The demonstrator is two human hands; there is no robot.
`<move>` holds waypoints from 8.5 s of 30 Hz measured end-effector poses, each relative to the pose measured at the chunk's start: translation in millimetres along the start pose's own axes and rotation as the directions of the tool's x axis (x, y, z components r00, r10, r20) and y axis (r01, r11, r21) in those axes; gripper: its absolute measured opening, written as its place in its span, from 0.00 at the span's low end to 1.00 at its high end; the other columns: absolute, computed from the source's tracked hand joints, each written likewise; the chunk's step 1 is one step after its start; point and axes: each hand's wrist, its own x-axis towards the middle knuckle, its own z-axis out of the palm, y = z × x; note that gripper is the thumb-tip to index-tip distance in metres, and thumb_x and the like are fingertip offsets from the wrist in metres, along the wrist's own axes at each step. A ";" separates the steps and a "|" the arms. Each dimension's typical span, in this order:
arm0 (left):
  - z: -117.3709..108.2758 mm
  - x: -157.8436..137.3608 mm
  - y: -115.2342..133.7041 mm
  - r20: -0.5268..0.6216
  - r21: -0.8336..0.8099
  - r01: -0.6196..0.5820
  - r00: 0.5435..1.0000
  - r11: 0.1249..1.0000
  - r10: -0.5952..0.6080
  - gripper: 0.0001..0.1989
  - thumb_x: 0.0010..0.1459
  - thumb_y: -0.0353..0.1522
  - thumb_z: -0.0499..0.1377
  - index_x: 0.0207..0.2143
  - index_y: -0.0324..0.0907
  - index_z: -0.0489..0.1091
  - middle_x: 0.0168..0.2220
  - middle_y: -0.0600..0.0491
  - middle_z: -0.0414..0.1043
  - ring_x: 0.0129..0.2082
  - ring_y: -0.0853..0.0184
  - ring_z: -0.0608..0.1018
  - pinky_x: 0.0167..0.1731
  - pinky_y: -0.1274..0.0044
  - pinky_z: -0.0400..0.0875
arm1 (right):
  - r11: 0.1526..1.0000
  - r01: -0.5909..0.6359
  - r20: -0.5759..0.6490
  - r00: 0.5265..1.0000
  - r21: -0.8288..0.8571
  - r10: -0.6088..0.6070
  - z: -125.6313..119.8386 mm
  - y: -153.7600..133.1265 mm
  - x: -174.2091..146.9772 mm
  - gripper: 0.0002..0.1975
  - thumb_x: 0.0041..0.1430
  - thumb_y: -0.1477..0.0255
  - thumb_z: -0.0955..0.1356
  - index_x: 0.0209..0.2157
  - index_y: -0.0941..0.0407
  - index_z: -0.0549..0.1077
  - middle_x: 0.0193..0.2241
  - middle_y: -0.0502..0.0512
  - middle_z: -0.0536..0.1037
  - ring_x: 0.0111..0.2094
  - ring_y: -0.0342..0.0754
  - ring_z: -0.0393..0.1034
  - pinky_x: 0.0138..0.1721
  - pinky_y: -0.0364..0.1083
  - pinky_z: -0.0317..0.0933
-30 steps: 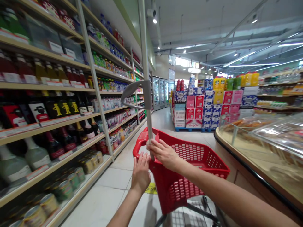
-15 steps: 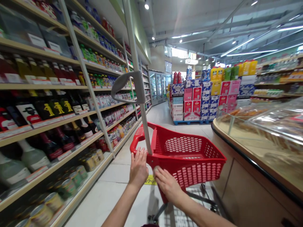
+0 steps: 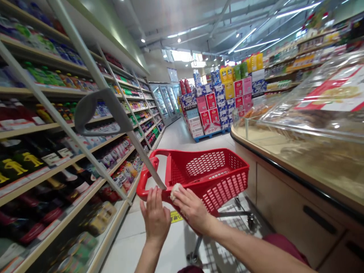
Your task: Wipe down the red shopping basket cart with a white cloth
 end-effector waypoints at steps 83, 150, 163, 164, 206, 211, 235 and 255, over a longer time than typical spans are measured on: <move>64.6 5.9 104.4 0.332 -0.059 -0.041 0.941 0.997 0.058 0.29 0.47 0.26 0.47 0.55 0.31 0.54 0.57 0.45 0.54 0.58 0.60 0.54 0.57 0.62 0.42 | 0.873 -0.390 -0.023 0.916 -0.293 0.401 -63.5 148.3 -141.6 0.24 0.50 0.85 0.56 0.48 0.58 0.67 0.50 0.58 0.68 0.56 0.49 0.51 0.50 0.54 0.56; 55.4 -12.3 96.5 0.359 -0.053 -0.054 0.931 0.997 0.069 0.29 0.50 0.30 0.46 0.57 0.34 0.49 0.60 0.48 0.46 0.60 0.62 0.48 0.57 0.64 0.46 | 0.980 -0.167 -0.057 0.985 -0.111 0.162 -26.8 61.5 -80.8 0.22 0.55 0.83 0.56 0.50 0.57 0.64 0.49 0.58 0.68 0.56 0.49 0.51 0.51 0.54 0.56; 35.5 -4.0 59.0 0.314 -0.009 -0.035 0.949 0.999 0.036 0.30 0.46 0.28 0.48 0.55 0.33 0.53 0.58 0.46 0.51 0.59 0.61 0.51 0.58 0.63 0.41 | 0.993 -0.100 -0.054 0.994 -0.067 0.097 -17.2 46.7 -64.8 0.20 0.55 0.83 0.57 0.49 0.59 0.66 0.48 0.59 0.69 0.56 0.48 0.52 0.49 0.52 0.58; 32.7 -3.9 53.8 0.313 0.001 -0.022 0.950 1.000 0.020 0.30 0.46 0.28 0.48 0.55 0.33 0.53 0.58 0.46 0.51 0.59 0.61 0.51 0.58 0.62 0.40 | 0.993 -0.103 -0.055 0.993 -0.050 0.100 -15.3 43.6 -61.8 0.21 0.54 0.83 0.57 0.49 0.59 0.66 0.48 0.60 0.69 0.56 0.49 0.51 0.50 0.53 0.57; 7.9 -9.9 -42.0 0.178 0.080 0.119 0.975 0.990 -0.132 0.33 0.44 0.23 0.46 0.56 0.33 0.49 0.58 0.44 0.52 0.59 0.60 0.52 0.56 0.57 0.38 | 0.983 0.169 0.023 0.985 0.077 -0.171 37.5 -23.3 15.1 0.14 0.59 0.76 0.59 0.44 0.56 0.69 0.47 0.54 0.70 0.55 0.47 0.55 0.53 0.50 0.54; 6.3 -10.3 -39.1 0.170 0.074 0.138 0.974 0.988 -0.149 0.32 0.44 0.24 0.47 0.56 0.33 0.50 0.59 0.43 0.50 0.59 0.59 0.51 0.56 0.58 0.41 | 0.994 0.077 -0.062 0.995 0.075 -0.073 23.2 -29.9 49.5 0.16 0.58 0.78 0.59 0.47 0.60 0.67 0.51 0.57 0.66 0.58 0.49 0.46 0.54 0.52 0.51; 27.0 -2.5 43.3 0.261 -0.013 -0.016 0.965 1.000 0.019 0.31 0.43 0.25 0.47 0.54 0.33 0.54 0.57 0.43 0.54 0.58 0.59 0.54 0.57 0.60 0.41 | 0.924 -0.342 0.031 0.936 -0.173 0.352 -11.6 73.5 -37.9 0.24 0.50 0.85 0.57 0.48 0.59 0.66 0.50 0.61 0.67 0.54 0.51 0.55 0.51 0.54 0.54; 39.0 -6.4 73.8 0.324 -0.022 0.015 0.946 1.000 -0.007 0.31 0.45 0.24 0.46 0.55 0.33 0.53 0.58 0.44 0.51 0.58 0.60 0.54 0.56 0.59 0.42 | 0.809 -0.487 0.001 0.857 -0.328 0.516 -43.2 115.5 -74.3 0.24 0.50 0.85 0.56 0.48 0.59 0.67 0.51 0.61 0.66 0.53 0.53 0.56 0.49 0.55 0.53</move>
